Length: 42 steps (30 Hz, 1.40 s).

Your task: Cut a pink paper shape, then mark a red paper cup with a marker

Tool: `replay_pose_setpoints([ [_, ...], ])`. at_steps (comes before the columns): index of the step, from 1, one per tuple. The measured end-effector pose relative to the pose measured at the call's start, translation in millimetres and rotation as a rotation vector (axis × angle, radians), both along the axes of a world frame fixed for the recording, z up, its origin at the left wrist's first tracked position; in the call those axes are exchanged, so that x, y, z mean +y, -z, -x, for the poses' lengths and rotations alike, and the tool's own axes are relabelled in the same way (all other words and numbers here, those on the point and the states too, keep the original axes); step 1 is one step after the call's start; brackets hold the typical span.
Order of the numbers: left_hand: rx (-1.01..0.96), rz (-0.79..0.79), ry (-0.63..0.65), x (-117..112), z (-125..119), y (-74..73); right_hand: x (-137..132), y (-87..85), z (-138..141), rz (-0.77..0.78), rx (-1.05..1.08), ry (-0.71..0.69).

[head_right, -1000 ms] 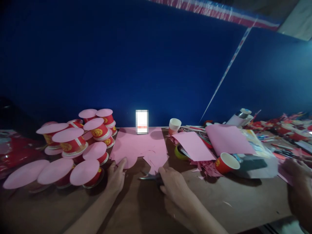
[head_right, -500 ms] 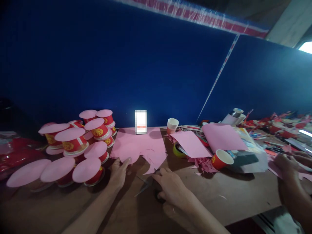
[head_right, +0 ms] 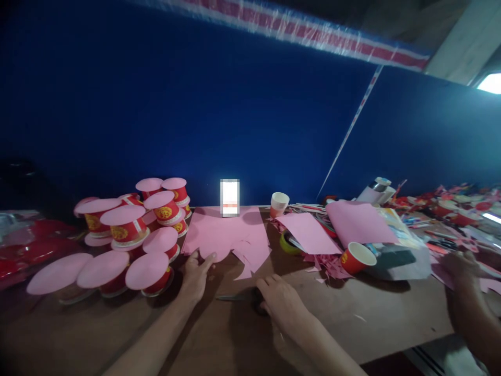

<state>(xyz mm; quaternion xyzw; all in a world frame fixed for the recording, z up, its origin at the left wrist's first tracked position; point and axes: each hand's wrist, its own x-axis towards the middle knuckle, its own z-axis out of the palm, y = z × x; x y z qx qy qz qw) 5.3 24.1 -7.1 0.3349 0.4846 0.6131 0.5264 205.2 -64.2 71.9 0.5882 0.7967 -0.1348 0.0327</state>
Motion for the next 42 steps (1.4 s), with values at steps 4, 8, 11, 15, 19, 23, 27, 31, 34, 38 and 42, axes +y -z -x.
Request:
replay_pose_setpoints([
  [4,0.002,0.027,-0.009,-0.3,0.2,-1.4,-6.5,4.2,-1.0,0.012,-0.086,0.065],
  [8,-0.004,0.029,0.001,-1.2,0.6,-0.3,-16.2,12.9,-9.4,-0.002,-0.073,0.058],
  [11,-0.001,0.041,0.019,-2.5,1.5,0.5,-22.8,17.1,-17.4,-0.02,0.047,0.02],
  [15,0.004,0.042,0.049,-3.1,1.4,-0.2,-25.8,21.6,-27.9,-0.001,0.154,0.044],
  [19,-0.048,-0.034,0.053,-1.6,-0.1,0.4,-23.7,21.6,-34.0,0.035,0.244,0.091],
  [23,-0.096,-0.015,0.053,0.0,0.3,1.3,-21.8,18.0,-28.7,0.082,0.401,0.112],
  [27,-0.183,0.037,0.037,1.2,2.4,0.1,-19.8,27.3,-17.8,0.163,0.592,0.151],
  [31,-0.257,0.068,0.013,2.6,3.5,-1.7,-15.0,44.9,-10.7,0.273,0.735,0.21],
  [34,-0.291,0.085,0.003,2.7,3.0,-4.3,-12.0,50.5,-6.5,0.257,0.79,0.186],
  [38,-0.289,0.111,0.019,0.9,2.4,-9.3,-12.0,48.7,0.4,0.307,0.886,0.223],
  [42,-0.3,0.141,0.006,-0.2,3.1,-13.0,-12.6,49.3,3.5,0.352,0.974,0.242],
])
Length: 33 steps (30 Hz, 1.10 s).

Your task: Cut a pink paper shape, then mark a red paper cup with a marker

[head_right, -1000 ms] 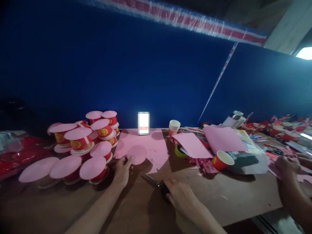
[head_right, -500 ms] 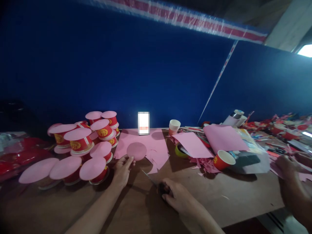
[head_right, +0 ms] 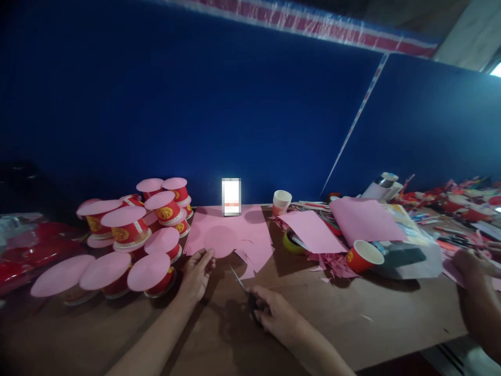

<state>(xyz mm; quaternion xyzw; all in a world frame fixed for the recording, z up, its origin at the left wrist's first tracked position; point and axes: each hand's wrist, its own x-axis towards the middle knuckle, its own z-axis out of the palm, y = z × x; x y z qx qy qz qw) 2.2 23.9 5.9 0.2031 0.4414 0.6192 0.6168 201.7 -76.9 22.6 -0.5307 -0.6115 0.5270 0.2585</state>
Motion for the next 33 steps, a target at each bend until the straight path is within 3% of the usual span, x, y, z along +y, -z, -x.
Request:
replay_pose_setpoints([
  [4,-0.035,0.043,-0.036,0.8,0.9,-1.0,1.1,3.6,-0.5,-0.035,0.051,-0.037],
  [10,-0.047,0.032,0.004,-0.9,0.1,-3.5,5.0,0.7,7.0,0.064,0.174,-0.038],
  [16,-0.041,0.035,0.019,-4.2,-1.5,-4.9,12.6,-1.6,18.5,0.023,0.233,-0.004],
  [21,-0.033,0.04,0.037,-6.3,-2.1,-5.1,19.5,1.3,23.5,0.106,0.244,0.024],
  [33,0.0,0.037,0.012,-7.6,-5.7,-6.1,33.3,-0.2,29.7,0.099,0.277,0.048],
])
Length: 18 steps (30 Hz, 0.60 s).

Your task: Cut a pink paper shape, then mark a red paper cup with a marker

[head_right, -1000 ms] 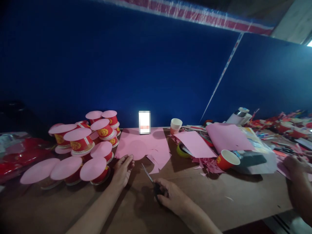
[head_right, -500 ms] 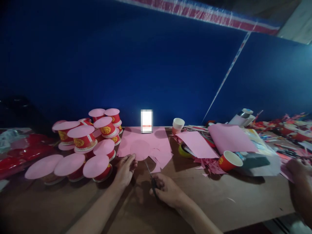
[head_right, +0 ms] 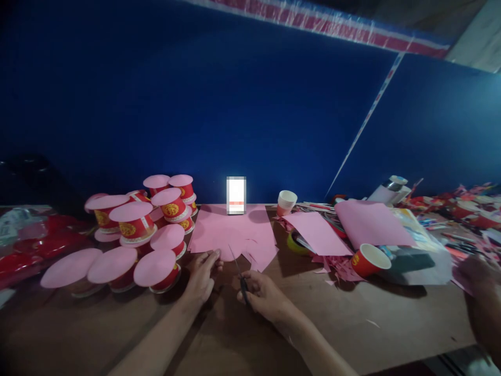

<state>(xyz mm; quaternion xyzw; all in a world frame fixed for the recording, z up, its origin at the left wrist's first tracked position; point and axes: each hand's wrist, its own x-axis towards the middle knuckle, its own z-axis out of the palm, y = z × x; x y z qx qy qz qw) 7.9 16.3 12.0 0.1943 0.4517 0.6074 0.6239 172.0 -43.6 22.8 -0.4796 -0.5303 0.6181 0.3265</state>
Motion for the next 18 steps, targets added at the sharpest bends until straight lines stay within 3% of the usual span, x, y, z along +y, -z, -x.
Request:
replay_pose_setpoints([
  [18,0.064,0.006,0.026,-0.7,-0.4,1.7,5.9,3.6,-1.9,-0.014,0.026,-0.01],
])
